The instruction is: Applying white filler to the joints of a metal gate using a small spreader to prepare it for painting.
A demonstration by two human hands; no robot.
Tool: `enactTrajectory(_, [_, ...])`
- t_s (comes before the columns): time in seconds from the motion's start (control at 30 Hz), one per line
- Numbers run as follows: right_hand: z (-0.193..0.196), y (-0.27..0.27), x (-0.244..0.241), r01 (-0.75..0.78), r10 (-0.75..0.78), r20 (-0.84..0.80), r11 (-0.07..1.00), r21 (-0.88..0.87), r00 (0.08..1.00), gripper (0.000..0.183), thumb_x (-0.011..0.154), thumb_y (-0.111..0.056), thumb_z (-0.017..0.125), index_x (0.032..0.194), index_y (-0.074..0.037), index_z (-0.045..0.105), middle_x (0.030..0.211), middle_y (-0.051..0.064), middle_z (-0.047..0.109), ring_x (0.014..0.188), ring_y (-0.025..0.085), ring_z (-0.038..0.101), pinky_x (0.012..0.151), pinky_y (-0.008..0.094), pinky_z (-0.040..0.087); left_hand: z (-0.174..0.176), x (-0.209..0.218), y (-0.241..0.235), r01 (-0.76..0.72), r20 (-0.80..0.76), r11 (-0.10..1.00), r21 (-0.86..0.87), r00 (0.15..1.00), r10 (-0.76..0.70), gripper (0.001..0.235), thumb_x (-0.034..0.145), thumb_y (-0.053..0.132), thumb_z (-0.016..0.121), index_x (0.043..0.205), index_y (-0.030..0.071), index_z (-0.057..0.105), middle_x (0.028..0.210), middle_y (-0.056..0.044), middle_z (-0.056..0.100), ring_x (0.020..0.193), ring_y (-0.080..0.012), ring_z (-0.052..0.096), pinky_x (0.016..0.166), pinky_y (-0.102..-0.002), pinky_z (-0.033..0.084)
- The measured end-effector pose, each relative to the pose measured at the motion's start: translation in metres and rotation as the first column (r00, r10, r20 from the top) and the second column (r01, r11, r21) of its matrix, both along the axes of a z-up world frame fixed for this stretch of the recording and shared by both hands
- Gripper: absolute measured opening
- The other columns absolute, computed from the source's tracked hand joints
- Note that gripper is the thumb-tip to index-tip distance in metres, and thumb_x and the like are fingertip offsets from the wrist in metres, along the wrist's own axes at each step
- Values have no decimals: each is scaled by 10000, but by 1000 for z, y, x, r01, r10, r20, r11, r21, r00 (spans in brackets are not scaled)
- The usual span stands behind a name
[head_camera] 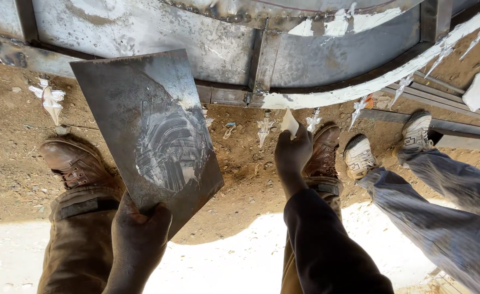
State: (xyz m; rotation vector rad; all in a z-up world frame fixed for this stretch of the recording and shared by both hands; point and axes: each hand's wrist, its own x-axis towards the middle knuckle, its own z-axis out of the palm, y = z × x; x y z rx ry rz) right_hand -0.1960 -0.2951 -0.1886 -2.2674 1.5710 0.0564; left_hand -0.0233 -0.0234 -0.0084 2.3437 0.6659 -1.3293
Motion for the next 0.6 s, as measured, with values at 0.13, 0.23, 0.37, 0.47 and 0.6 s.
enactTrajectory(0.13, [-16,-8,3,-207,212,55,975,-86,976,378,866,-135,537,1167,-37,744,967,165,740,910,346,662,711,497,554,-4,-6,5,18,25,1000,-14,1000,-18,130,749,201,604,859,136,580,647,-63,604,595,-246,535,625,-413,448])
enactTrajectory(0.23, [-21,7,10,-220,224,65,973,-70,972,346,924,-112,572,1218,-16,728,977,144,700,768,260,680,516,358,560,-5,-8,5,30,75,999,-28,997,-27,96,738,181,614,814,133,579,599,-49,565,569,-217,499,591,-386,431])
enactTrajectory(0.37, [-20,35,23,-291,289,127,957,1,949,356,914,-82,637,1264,-68,698,1024,105,637,780,209,637,526,344,568,-2,-2,2,4,5,999,-32,1000,-4,136,732,168,583,859,123,576,647,-80,597,609,-249,510,622,-414,442])
enactTrajectory(0.47, [-13,48,29,-292,282,141,955,56,949,347,916,-92,620,1251,-55,702,1023,134,678,808,240,658,551,367,576,-1,-2,2,2,3,999,-33,1000,-2,128,730,169,585,852,130,581,636,-61,589,607,-221,506,621,-400,443])
enactTrajectory(0.6, [1,56,26,-86,25,230,962,258,973,195,925,-127,611,1027,1,717,894,128,709,756,228,669,470,281,523,-1,-4,3,0,36,998,-63,999,3,123,734,162,594,854,136,591,656,-48,617,616,-210,532,638,-387,461])
